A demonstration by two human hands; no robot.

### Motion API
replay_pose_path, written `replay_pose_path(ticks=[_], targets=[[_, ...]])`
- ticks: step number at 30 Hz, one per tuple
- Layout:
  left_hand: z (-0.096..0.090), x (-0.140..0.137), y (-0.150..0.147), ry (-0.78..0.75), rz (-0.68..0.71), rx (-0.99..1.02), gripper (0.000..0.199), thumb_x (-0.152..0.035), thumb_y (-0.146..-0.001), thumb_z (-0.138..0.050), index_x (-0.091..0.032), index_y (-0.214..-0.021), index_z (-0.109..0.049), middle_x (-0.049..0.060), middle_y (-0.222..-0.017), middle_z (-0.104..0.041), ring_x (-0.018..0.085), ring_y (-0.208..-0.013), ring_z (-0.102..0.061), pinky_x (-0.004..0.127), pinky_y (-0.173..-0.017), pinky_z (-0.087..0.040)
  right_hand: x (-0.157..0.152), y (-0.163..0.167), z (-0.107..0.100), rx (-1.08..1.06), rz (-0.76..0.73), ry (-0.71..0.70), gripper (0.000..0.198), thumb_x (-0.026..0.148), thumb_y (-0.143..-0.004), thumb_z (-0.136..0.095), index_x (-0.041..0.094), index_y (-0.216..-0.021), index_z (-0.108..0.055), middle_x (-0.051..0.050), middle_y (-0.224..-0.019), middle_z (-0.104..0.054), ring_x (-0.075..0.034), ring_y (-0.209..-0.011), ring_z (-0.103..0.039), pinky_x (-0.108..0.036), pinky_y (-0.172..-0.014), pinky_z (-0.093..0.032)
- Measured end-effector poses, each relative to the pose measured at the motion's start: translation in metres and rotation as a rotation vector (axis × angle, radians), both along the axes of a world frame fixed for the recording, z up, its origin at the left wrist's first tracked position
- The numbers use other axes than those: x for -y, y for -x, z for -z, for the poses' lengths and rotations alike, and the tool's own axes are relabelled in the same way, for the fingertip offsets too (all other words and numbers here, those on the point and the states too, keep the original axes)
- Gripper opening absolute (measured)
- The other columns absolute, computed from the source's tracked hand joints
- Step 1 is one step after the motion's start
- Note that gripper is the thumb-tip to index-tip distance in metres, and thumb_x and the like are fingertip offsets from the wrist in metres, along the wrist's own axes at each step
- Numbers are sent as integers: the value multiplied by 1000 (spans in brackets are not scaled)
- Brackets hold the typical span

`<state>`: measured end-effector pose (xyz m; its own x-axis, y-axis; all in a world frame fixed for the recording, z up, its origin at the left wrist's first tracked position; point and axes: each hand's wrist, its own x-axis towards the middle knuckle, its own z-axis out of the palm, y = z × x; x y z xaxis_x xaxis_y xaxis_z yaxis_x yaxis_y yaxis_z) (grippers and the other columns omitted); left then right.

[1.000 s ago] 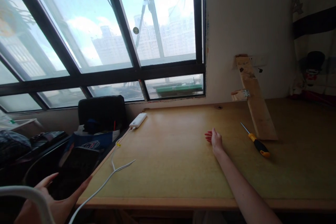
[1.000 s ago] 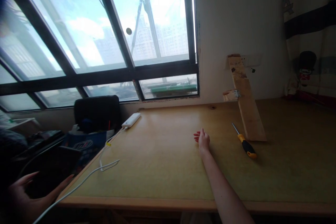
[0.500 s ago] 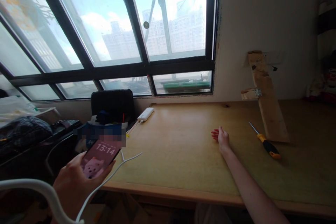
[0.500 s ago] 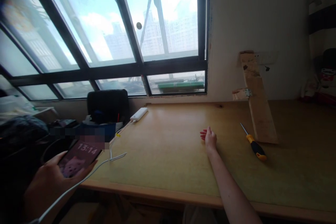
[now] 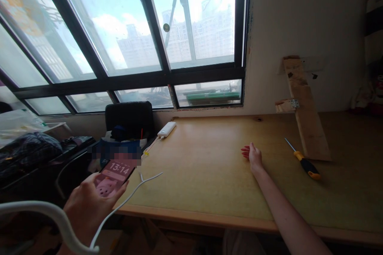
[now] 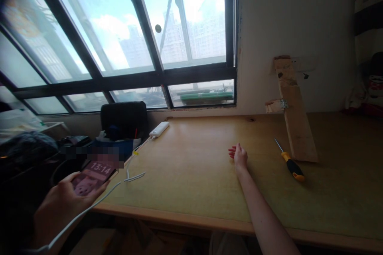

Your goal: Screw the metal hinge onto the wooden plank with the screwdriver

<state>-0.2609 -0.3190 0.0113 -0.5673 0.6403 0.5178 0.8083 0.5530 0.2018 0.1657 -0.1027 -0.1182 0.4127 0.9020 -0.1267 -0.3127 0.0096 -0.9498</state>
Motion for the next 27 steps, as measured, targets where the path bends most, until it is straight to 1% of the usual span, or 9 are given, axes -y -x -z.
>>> replay_pose_path(ticks=[2,4,8,13,16,20,23,27], targets=[[8,-3,10,43,-32,-97,80,-67,-61,-46,-11,-119,-38,12,-101,-55,27,-89,-53,28,-67,-37,-1,0,0,-5,-1,1,40,54,-73,-47,15,-67,-54,-5,-55,-64,-13,-43,-56,-23,-42,-43],[15,-7,18,83,-47,-121,84,-69,-63,-42,-11,-123,-33,13,-105,-54,26,-89,-53,26,-65,-38,-1,0,1,-11,-1,2,40,54,-73,-47,15,-67,-54,-5,-55,-64,-13,-43,-56,-23,-42,-42],[22,-15,31,220,-60,-43,86,-72,-65,-36,-11,-125,-29,15,-111,-52,27,-90,-54,26,-63,-38,-1,0,0,-20,0,9,40,53,-73,-47,15,-67,-54,-5,-55,-64,-13,-41,-55,-23,-40,-41],[30,-30,57,400,-70,111,90,-76,-64,-27,-7,-123,-32,16,-98,-59,30,-88,-57,27,-60,-38,0,0,-2,-28,5,11,37,51,-75,-47,15,-66,-54,-4,-54,-63,-12,-40,-54,-22,-40,-41],[41,-38,73,446,-71,209,88,-76,-63,-29,-8,-119,-37,15,-91,-61,30,-84,-59,27,-59,-39,-1,0,-2,-20,-1,11,37,50,-76,-46,15,-66,-54,-3,-54,-63,-12,-40,-54,-23,-40,-41],[54,-47,85,480,-29,264,86,-75,-64,-30,-8,-115,-40,16,-87,-63,31,-83,-60,28,-59,-39,-1,0,-1,-21,-6,9,36,49,-76,-46,15,-67,-54,-3,-54,-63,-12,-41,-55,-23,-41,-42],[56,-51,87,471,1,280,86,-74,-65,-30,-8,-119,-37,17,-93,-61,32,-87,-59,28,-61,-39,-1,1,-1,-18,-8,13,36,50,-76,-47,15,-67,-54,-4,-54,-63,-12,-41,-55,-23,-41,-42],[56,-60,86,467,88,275,86,-74,-67,-28,-7,-122,-33,19,-101,-59,31,-92,-58,27,-64,-39,0,1,-3,-10,-11,18,37,50,-75,-47,15,-66,-54,-5,-55,-64,-12,-41,-55,-22,-40,-41]])
